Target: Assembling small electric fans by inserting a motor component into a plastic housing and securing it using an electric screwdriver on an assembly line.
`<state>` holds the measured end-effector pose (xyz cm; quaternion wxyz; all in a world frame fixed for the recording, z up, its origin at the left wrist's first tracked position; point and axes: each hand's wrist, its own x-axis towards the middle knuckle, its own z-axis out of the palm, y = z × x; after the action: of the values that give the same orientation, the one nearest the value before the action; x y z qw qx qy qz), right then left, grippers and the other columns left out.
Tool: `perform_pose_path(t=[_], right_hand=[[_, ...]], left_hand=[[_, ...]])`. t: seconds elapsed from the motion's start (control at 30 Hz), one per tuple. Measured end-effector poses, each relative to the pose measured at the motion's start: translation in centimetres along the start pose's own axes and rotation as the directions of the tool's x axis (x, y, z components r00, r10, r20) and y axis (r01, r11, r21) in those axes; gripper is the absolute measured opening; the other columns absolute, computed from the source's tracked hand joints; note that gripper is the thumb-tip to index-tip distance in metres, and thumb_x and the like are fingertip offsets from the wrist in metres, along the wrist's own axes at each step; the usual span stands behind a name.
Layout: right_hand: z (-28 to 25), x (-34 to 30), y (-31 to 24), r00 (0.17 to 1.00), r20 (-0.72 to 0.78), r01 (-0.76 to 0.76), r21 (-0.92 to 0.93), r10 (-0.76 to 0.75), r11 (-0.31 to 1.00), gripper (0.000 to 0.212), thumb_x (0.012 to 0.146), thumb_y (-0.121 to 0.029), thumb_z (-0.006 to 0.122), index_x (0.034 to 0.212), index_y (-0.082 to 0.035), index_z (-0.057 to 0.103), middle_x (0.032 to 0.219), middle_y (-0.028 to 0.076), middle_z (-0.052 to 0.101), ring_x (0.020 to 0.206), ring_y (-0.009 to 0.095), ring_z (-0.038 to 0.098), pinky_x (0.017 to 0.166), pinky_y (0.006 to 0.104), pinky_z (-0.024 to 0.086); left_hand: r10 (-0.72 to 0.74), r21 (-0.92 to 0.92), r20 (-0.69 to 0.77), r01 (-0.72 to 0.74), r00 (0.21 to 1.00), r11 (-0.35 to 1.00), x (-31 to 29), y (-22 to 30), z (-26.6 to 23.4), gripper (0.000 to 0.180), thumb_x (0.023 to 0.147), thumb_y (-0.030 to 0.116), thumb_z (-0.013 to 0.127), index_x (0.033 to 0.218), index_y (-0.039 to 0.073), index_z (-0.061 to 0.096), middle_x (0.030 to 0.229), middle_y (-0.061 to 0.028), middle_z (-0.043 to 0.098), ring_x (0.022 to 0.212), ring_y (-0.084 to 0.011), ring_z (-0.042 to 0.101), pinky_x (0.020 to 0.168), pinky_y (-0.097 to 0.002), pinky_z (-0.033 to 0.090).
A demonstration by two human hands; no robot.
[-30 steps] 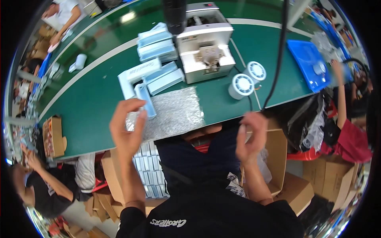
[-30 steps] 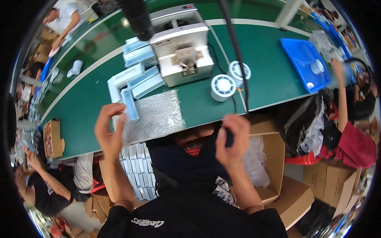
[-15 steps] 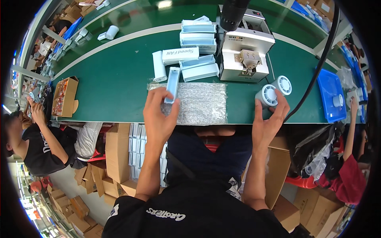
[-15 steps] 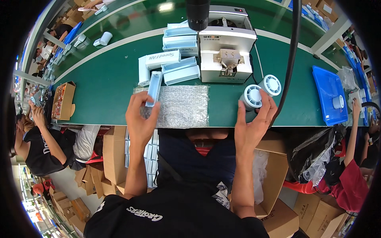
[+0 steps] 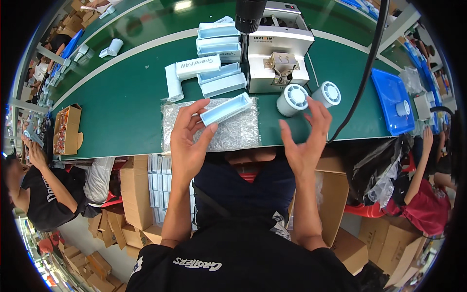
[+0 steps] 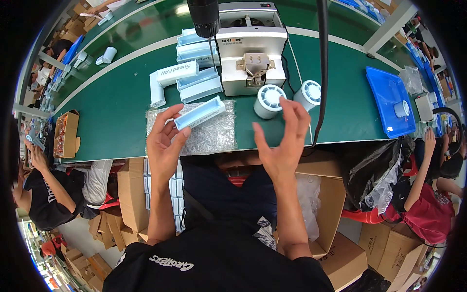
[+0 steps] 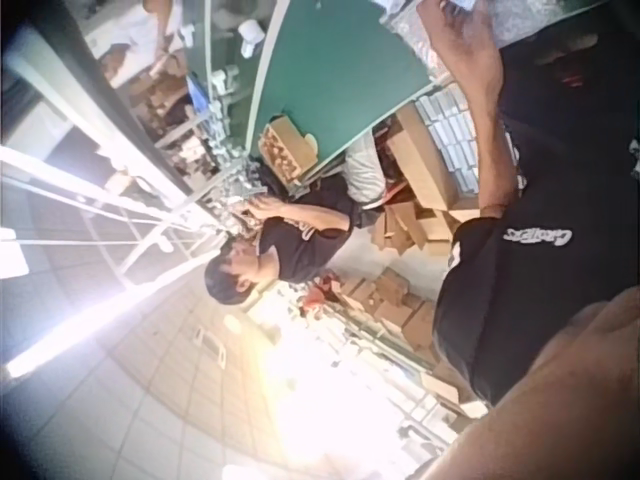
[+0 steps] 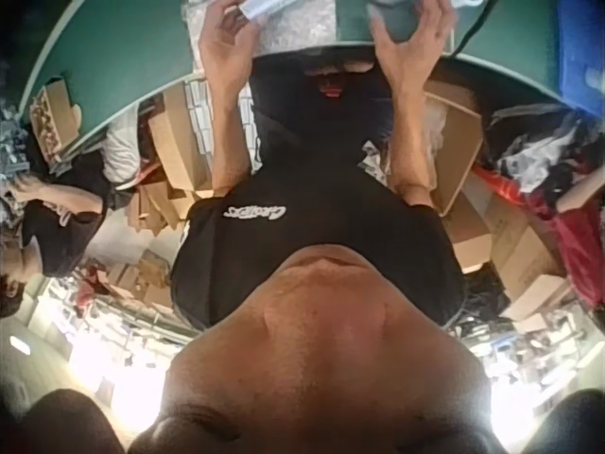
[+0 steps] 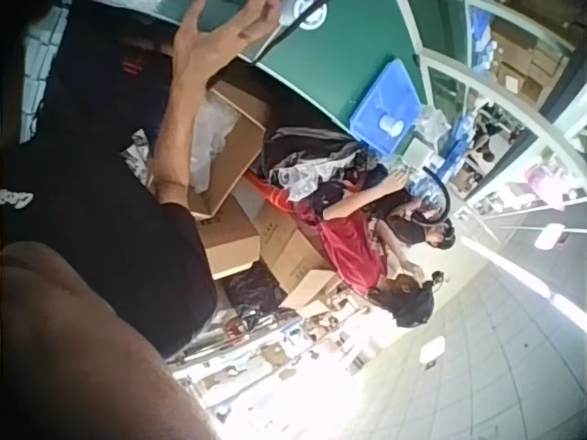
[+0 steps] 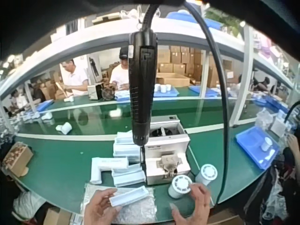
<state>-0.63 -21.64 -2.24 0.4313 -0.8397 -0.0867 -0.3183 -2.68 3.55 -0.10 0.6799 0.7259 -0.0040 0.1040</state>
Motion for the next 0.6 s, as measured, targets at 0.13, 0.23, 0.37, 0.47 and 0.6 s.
perform_pose_path(t=[0.13, 0.23, 0.37, 0.47, 0.6], right_hand=[[1.6, 1.3, -0.9, 0.996, 0.027, -0.080, -0.030, 0.081, 0.996, 0.066, 0.080, -0.015, 0.089, 0.136, -0.005, 0.057, 0.135, 0.016, 0.057, 0.121, 0.033, 0.058, 0.097, 0.0404, 0.051], [2.3, 1.9, 0.1, 0.993, 0.050, -0.109, 0.016, 0.108, 0.994, 0.063, 0.081, -0.012, 0.088, 0.134, -0.003, 0.055, 0.126, 0.018, 0.061, 0.111, 0.039, 0.063, 0.096, 0.0417, 0.052], [-0.2, 1.5, 0.5, 0.935, 0.244, -0.354, 0.668, 0.256, 0.655, 0.045, 0.091, 0.000, 0.076, 0.132, -0.001, 0.057, 0.124, 0.007, 0.064, 0.112, 0.017, 0.063, 0.100, 0.0330, 0.050], [-1.0, 1.7, 0.9, 0.923, 0.256, -0.376, 0.765, 0.289, 0.522, 0.038, 0.097, -0.006, 0.072, 0.132, 0.000, 0.058, 0.127, 0.010, 0.064, 0.117, 0.016, 0.060, 0.103, 0.0304, 0.045], [-0.7, 2.4, 2.1, 0.905, 0.108, -0.381, 0.633, 0.411, 0.673, 0.034, 0.101, -0.008, 0.068, 0.132, 0.001, 0.057, 0.127, 0.011, 0.064, 0.116, 0.015, 0.060, 0.102, 0.0289, 0.045]], left_hand=[[-0.010, -0.184, 0.032, 0.016, 0.999, 0.983, 1.0, 0.0, 0.5, 0.040, 0.091, -0.002, 0.074, 0.130, -0.004, 0.064, 0.123, -0.0077, 0.059, 0.115, -0.0193, 0.065, 0.099, -0.0325, 0.051], [0.012, -0.195, 0.034, -0.005, 0.999, 0.981, 1.1, -0.7, 0.3, 0.041, 0.089, -0.003, 0.076, 0.128, -0.002, 0.066, 0.121, -0.0087, 0.062, 0.112, -0.0200, 0.066, 0.097, -0.0327, 0.052], [0.233, 0.458, 0.075, -0.242, 0.969, 0.855, 0.9, -0.6, 0.4, 0.043, 0.083, 0.000, 0.079, 0.124, 0.005, 0.068, 0.112, -0.0134, 0.067, 0.103, -0.0302, 0.068, 0.091, -0.0356, 0.053], [0.260, 0.510, 0.124, -0.286, 0.958, 0.811, 1.4, -0.8, 0.7, 0.034, 0.084, 0.005, 0.079, 0.118, 0.005, 0.070, 0.110, -0.0117, 0.067, 0.100, -0.0339, 0.066, 0.086, -0.0375, 0.053], [0.284, 0.536, 0.143, -0.316, 0.948, 0.783, 1.9, -1.5, 0.6, 0.033, 0.085, 0.006, 0.079, 0.117, 0.004, 0.070, 0.109, -0.0109, 0.067, 0.097, -0.0306, 0.067, 0.083, -0.0356, 0.052]])
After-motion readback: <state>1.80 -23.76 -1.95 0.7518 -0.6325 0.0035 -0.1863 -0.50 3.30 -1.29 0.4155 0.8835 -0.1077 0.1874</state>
